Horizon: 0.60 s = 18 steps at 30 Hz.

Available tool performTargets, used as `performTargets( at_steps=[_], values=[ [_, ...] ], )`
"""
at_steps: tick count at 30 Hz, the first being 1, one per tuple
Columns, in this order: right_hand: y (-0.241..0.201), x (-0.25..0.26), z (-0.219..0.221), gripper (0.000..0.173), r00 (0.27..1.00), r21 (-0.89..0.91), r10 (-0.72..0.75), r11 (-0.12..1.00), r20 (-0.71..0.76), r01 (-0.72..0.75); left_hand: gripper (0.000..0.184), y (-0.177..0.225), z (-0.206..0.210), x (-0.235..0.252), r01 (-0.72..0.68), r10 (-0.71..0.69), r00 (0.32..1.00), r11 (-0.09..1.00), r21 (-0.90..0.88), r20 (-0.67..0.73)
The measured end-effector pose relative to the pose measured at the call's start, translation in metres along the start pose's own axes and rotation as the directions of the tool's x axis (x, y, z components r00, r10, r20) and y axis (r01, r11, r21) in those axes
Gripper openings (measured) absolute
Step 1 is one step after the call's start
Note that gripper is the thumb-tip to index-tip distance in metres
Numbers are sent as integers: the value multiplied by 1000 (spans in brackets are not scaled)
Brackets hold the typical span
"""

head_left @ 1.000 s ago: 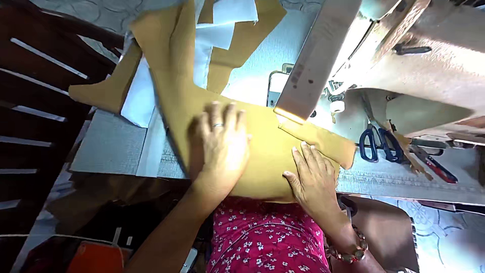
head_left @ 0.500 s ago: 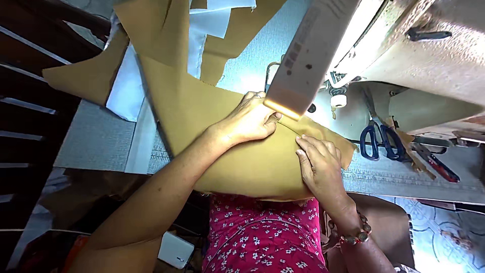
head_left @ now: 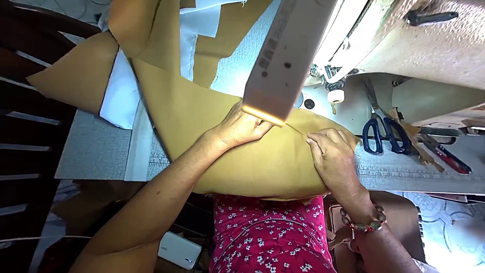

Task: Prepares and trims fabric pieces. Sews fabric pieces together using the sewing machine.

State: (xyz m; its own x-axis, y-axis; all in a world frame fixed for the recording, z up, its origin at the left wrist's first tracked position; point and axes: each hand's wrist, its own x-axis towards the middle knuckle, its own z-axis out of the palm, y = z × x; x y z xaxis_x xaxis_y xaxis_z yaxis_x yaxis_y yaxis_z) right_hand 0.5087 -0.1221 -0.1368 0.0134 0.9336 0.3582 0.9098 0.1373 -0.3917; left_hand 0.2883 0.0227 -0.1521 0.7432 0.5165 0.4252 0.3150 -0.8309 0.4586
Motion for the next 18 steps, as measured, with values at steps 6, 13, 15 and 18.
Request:
performTargets(
  at_steps=[6, 13, 15, 18],
  values=[
    [0, 1, -1, 17, 1000, -17, 15, 1000, 10, -14, 23, 0, 0, -2, -4, 4, 1000, 999, 35, -14],
    [9, -3, 9, 19, 984, -178, -165, 972, -60, 152, 24, 1, -5, -1, -25, 25, 1000, 996, 85, 2],
    [4, -3, -4, 21, 991, -69, -127, 990, -34, 124, 27, 3, -15, 4, -4, 1, 998, 999, 48, 59],
    [-3, 3, -29, 19, 993, 150, 7, 988, 120, -26, 28, 1, -30, 20, 106, -85, 958, 992, -66, 273]
  ],
)
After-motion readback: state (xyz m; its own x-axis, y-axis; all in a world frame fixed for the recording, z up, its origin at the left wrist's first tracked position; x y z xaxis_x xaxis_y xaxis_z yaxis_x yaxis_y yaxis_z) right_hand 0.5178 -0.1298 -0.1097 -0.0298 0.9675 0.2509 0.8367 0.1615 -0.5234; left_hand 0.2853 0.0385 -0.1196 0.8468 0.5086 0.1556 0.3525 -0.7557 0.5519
